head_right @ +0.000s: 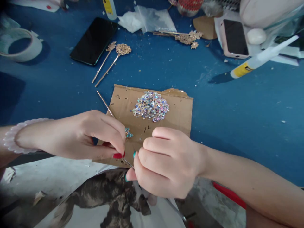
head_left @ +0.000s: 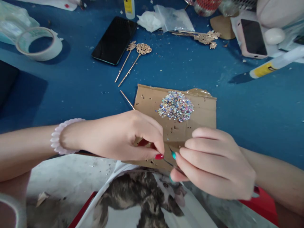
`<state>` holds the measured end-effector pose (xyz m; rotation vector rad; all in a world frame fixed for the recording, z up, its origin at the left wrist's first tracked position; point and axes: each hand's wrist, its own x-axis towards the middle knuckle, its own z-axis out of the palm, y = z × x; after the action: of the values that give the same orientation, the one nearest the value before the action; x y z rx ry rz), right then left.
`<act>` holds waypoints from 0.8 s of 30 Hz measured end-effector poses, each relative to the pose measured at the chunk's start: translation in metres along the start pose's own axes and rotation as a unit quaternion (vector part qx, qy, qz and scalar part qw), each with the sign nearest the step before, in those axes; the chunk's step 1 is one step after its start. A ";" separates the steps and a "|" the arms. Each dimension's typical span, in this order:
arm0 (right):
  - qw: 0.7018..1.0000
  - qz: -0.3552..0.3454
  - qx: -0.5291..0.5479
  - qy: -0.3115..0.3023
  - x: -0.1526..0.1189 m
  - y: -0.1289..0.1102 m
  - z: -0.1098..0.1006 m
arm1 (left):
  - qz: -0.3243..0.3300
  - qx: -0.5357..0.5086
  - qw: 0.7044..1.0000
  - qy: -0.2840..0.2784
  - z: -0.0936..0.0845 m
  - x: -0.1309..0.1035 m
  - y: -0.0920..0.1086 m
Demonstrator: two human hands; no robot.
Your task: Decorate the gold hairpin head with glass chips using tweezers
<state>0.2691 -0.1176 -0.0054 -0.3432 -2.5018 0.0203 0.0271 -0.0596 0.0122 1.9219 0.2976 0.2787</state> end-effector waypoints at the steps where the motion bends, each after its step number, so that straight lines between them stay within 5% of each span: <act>1: 1.000 0.008 -0.001 0.005 -0.001 -0.001 0.000 | 0.004 -0.001 1.000 0.003 0.000 0.000 -0.001; 18: 0.999 0.032 0.003 0.012 -0.003 -0.007 0.002 | -0.030 0.020 0.999 -0.008 -0.001 -0.002 0.003; 24: 1.000 0.018 -0.004 0.012 -0.003 -0.006 0.001 | 0.004 0.019 1.000 0.015 0.001 -0.002 0.000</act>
<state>0.2694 -0.1242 -0.0076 -0.3895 -2.4730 0.0207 0.0258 -0.0608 0.0120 1.9591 0.3162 0.3089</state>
